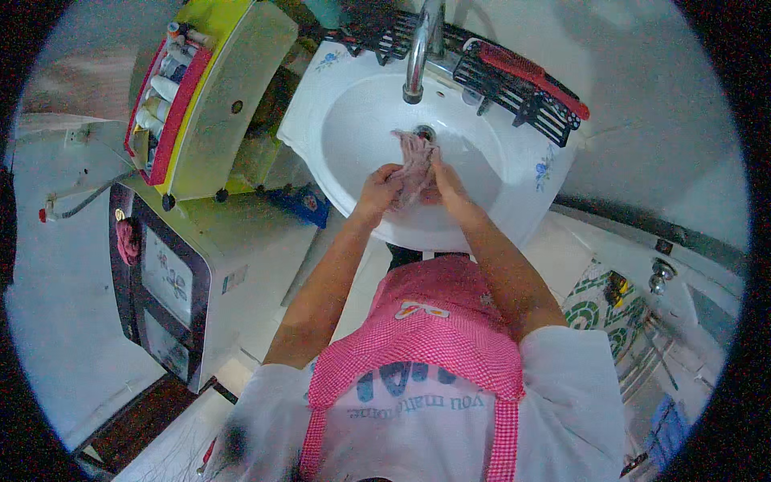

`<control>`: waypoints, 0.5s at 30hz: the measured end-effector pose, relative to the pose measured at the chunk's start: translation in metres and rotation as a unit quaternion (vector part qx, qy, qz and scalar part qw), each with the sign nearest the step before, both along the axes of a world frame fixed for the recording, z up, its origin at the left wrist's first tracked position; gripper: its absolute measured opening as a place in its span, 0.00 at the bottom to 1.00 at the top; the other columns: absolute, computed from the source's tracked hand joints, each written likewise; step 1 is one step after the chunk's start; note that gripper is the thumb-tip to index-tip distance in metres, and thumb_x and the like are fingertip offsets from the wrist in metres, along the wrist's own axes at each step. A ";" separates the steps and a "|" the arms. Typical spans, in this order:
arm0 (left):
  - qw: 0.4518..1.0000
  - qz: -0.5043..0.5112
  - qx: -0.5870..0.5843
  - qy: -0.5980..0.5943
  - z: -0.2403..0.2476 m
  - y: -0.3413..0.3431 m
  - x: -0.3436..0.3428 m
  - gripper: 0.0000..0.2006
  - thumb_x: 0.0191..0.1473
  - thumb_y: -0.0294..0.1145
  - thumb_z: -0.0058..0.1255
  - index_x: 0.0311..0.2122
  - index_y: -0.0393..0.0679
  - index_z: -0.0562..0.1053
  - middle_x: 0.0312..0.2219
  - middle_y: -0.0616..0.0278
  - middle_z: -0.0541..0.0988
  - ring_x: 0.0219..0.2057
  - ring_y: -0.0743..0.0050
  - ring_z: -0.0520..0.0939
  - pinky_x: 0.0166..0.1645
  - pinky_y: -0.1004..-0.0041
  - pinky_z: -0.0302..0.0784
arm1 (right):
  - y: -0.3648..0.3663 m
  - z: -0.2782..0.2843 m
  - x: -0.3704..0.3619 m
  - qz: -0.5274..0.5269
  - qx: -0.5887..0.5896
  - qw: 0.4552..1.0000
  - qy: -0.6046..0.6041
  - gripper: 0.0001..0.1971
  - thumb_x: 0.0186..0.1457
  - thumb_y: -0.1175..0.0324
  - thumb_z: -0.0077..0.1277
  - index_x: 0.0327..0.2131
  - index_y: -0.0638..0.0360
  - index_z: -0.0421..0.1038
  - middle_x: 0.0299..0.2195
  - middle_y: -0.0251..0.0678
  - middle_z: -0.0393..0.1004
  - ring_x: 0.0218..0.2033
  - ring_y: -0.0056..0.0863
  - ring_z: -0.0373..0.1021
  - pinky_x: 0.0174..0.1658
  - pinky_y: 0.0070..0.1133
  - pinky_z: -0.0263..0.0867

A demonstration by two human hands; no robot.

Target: The person hand-washes a pink cloth in a white sink, repeatedly scrubbing and rinsing it under running water. After wringing out the excess water, the person places the wet cloth on top of a washing machine and then dries their hands with a white towel.

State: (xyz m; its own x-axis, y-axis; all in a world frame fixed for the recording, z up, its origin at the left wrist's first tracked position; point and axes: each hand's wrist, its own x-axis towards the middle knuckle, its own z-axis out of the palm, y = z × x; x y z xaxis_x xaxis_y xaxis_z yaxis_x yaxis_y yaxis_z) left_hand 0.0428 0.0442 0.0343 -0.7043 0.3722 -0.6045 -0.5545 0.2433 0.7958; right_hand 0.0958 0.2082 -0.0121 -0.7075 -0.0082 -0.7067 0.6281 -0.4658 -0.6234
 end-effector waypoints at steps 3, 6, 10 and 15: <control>0.994 -0.087 -0.018 0.072 0.008 -0.010 -0.004 0.16 0.47 0.25 0.47 0.44 0.37 0.71 0.32 0.60 0.77 0.31 0.71 0.77 0.33 0.71 0.73 | -0.004 -0.051 -0.039 -0.193 -0.197 0.961 -0.019 0.24 0.54 0.47 0.47 0.40 0.61 0.67 0.38 0.39 0.71 0.36 0.28 0.70 0.36 0.25 0.68; 0.951 -0.186 -0.073 0.237 0.004 -0.019 -0.006 0.16 0.43 0.24 0.49 0.42 0.41 0.73 0.32 0.60 0.77 0.33 0.64 0.77 0.37 0.65 0.72 | 0.001 -0.121 -0.070 -0.173 -0.037 0.983 0.044 0.21 0.53 0.60 0.49 0.48 0.60 0.64 0.42 0.38 0.70 0.38 0.28 0.70 0.38 0.26 0.69; 0.800 -0.306 -0.289 0.428 0.011 -0.048 -0.003 0.16 0.41 0.30 0.52 0.39 0.44 0.74 0.34 0.57 0.74 0.39 0.56 0.74 0.45 0.60 0.67 | -0.028 -0.067 -0.096 0.023 0.236 0.971 0.041 0.27 0.49 0.64 0.55 0.52 0.58 0.61 0.41 0.38 0.71 0.37 0.28 0.70 0.38 0.24 0.69; 0.718 -0.287 -0.291 0.563 0.010 -0.052 0.008 0.13 0.42 0.37 0.54 0.34 0.43 0.74 0.36 0.56 0.72 0.42 0.56 0.70 0.51 0.57 0.59 | -0.053 -0.063 -0.100 0.162 0.579 0.780 0.171 0.28 0.43 0.55 0.57 0.49 0.50 0.65 0.46 0.45 0.63 0.43 0.46 0.67 0.47 0.34 0.65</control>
State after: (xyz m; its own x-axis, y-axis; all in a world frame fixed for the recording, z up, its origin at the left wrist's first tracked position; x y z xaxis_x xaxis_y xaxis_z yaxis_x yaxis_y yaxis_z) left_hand 0.0507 -0.0076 0.0448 -0.7003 0.7115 0.0576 0.6855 0.6479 0.3321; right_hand -0.0041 0.1554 -0.0753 -0.9498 0.2786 -0.1427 0.3004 0.6836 -0.6652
